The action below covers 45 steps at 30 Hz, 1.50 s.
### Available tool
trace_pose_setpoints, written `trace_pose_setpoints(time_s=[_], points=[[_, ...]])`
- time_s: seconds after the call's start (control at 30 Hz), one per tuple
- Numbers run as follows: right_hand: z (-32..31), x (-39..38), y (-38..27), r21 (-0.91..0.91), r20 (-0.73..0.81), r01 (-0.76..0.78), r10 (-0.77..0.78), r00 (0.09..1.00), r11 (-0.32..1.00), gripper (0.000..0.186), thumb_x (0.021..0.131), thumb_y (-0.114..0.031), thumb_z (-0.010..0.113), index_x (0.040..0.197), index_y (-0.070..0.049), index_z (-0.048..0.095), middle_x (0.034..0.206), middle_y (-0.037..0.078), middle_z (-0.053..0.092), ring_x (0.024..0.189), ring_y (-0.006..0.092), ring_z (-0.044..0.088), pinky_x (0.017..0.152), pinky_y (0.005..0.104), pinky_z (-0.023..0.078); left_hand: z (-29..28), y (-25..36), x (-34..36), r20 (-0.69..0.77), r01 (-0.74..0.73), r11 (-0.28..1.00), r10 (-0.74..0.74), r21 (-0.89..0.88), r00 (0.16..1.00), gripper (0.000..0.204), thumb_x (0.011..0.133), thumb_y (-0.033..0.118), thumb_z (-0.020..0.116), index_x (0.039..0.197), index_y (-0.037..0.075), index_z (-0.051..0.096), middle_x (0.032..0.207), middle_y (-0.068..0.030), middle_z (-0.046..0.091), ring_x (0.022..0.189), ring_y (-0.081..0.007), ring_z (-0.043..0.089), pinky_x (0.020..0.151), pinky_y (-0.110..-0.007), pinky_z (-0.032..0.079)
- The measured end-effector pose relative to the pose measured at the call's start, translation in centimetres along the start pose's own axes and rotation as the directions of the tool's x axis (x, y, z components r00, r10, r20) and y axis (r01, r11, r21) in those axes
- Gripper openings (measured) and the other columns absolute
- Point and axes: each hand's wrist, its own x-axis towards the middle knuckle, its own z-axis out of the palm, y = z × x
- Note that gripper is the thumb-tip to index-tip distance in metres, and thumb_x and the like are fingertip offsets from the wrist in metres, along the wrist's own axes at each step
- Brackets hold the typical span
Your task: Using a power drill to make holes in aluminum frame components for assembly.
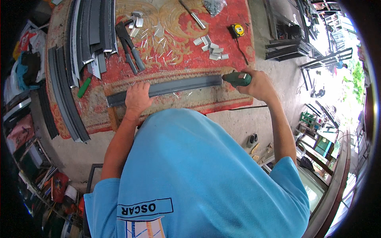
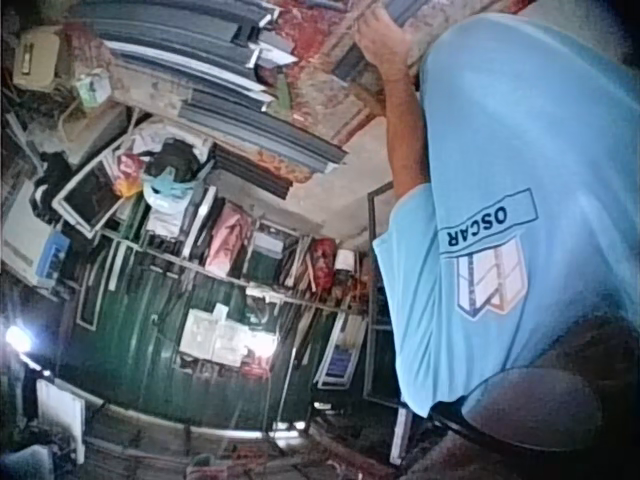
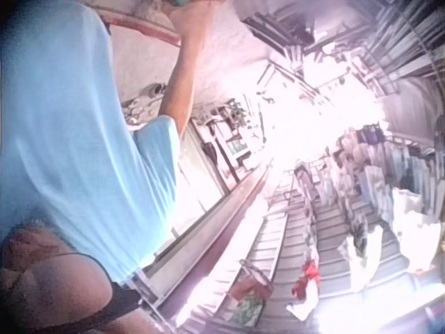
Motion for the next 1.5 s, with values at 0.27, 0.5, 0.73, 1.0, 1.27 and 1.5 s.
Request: trace_pose_setpoints(time_s=[0.27,0.5,0.73,1.0,1.27,1.5], points=[[1.0,0.7,3.7,0.168,-0.042,0.051,-0.044,0.998,0.984,0.047,0.072,-0.032,0.083,0.109,-0.003,0.076,0.088,0.017,0.076,0.08,0.0297,0.075,0.078,0.0401,0.059,0.3,-0.1,-0.2,-0.117,-0.029,1.0,0.028,-0.011,0.993,0.068,0.075,0.048,0.084,0.126,0.009,0.061,0.121,-0.0147,0.065,0.114,-0.0344,0.062,0.098,-0.05,0.047],[4.2,-2.4,2.5,0.49,-0.032,-0.198,0.245,0.969,0.849,0.051,0.074,-0.033,0.085,0.108,0.004,0.074,0.081,0.011,0.074,0.064,0.0167,0.068,0.06,0.0337,0.055,0.1,0.0,-0.2,-0.084,-0.023,1.0,0.025,0.016,0.996,0.07,0.078,0.052,0.082,0.128,0.009,0.061,0.122,-0.0134,0.066,0.115,-0.034,0.063,0.098,-0.048,0.048],[1.7,-3.5,2.3,0.4,-0.051,-0.224,0.266,0.963,0.889,0.056,0.07,-0.034,0.086,0.113,-0.001,0.073,0.079,0.012,0.072,0.074,0.0206,0.071,0.073,0.0369,0.055,-0.8,0.7,-0.2,-0.021,0.001,1.0,-0.001,0.014,1.0,0.07,0.078,0.052,0.082,0.129,0.008,0.062,0.124,-0.0142,0.066,0.117,-0.0331,0.063,0.102,-0.047,0.047],[3.7,-7.0,2.8,0.38,-0.137,-0.167,0.233,0.963,0.91,0.055,0.071,-0.031,0.085,0.115,-0.001,0.07,0.082,0.012,0.07,0.07,0.0175,0.066,0.068,0.0347,0.053,0.0,0.4,-0.4,-0.127,-0.019,1.0,0.02,0.016,0.992,0.072,0.075,0.052,0.083,0.128,0.007,0.063,0.123,-0.0141,0.067,0.117,-0.0324,0.063,0.1,-0.047,0.048],[4.0,-6.8,2.8,0.353,-0.112,-0.194,0.248,0.962,0.915,0.062,0.069,-0.037,0.083,0.121,-0.006,0.072,0.087,0.018,0.074,0.083,0.0286,0.073,0.08,0.0396,0.055,0.6,0.2,-0.2,-0.155,-0.034,0.998,0.041,0.05,0.987,0.07,0.074,0.054,0.083,0.124,0.008,0.064,0.12,-0.013,0.067,0.114,-0.0321,0.064,0.098,-0.045,0.048],[4.1,-6.4,2.5,0.36,-0.102,-0.189,0.24,0.966,0.914,0.059,0.069,-0.036,0.083,0.119,-0.006,0.072,0.089,0.019,0.075,0.085,0.0313,0.074,0.082,0.0416,0.056,0.4,0.4,-0.2,-0.085,0.0,0.999,0.003,0.041,0.996,0.072,0.075,0.053,0.082,0.127,0.008,0.063,0.124,-0.0134,0.066,0.116,-0.0321,0.063,0.1,-0.046,0.047]])
